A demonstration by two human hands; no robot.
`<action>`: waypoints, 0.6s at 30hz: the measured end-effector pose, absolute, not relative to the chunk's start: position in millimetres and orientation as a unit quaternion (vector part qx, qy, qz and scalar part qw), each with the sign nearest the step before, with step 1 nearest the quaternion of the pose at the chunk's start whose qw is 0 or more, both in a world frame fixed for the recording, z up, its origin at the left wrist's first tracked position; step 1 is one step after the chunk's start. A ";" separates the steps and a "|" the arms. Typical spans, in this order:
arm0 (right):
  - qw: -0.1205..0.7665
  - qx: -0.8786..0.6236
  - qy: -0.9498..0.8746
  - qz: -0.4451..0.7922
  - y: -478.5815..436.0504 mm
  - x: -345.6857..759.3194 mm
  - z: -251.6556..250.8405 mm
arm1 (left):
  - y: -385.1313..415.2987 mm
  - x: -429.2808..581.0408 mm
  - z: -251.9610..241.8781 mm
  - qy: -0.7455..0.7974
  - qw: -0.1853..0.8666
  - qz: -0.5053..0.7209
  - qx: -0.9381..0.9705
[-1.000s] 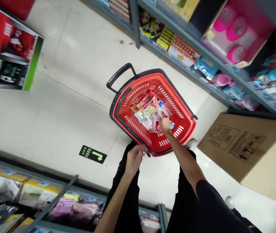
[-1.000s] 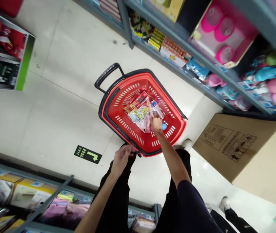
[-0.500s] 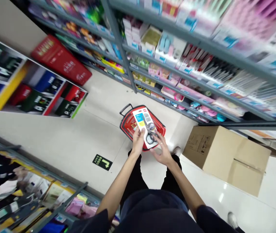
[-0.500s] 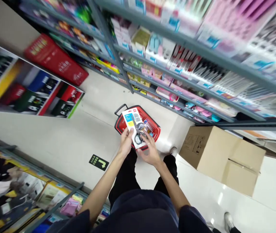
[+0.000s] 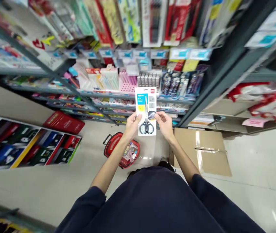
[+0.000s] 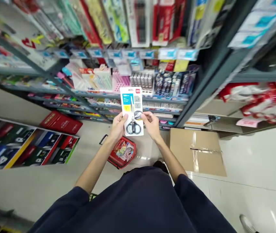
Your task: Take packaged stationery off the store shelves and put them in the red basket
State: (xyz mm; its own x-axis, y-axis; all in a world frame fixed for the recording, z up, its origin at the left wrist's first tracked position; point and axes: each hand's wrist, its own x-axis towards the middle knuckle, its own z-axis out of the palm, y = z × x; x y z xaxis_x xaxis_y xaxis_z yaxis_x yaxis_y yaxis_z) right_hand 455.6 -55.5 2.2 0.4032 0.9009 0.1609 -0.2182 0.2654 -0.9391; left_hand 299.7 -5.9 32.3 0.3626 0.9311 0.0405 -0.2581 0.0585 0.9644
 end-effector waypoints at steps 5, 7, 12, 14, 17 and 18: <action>0.731 -0.445 -0.384 0.346 -87.2 540.6 55.4 | -22.6 380.0 86.4 0.284 0.664 0.420 0.549; 0.739 -0.443 -0.385 0.331 -95.8 560.2 64.0 | -26.1 399.4 96.1 0.269 0.660 0.416 0.565; 0.748 -0.455 -0.382 0.295 -101.2 598.8 78.6 | -18.2 442.9 104.9 0.217 0.659 0.407 0.595; 0.756 -0.460 -0.381 0.268 -95.1 614.0 88.4 | -9.4 460.1 105.3 0.201 0.664 0.397 0.600; 0.776 -0.459 -0.377 0.213 -79.8 633.6 106.7 | 6.1 481.9 105.8 0.179 0.671 0.371 0.616; 0.782 -0.459 -0.375 0.193 -73.5 638.8 112.8 | 12.0 487.8 107.1 0.169 0.675 0.357 0.624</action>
State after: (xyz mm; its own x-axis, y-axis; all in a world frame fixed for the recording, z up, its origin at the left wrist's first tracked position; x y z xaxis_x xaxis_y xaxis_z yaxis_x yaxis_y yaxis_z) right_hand 638.8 -73.5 112.8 0.6440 0.6468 0.4085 0.0420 0.5033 -0.8631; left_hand 487.8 12.0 107.1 0.6880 0.6926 0.2167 -0.2703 -0.0326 0.9622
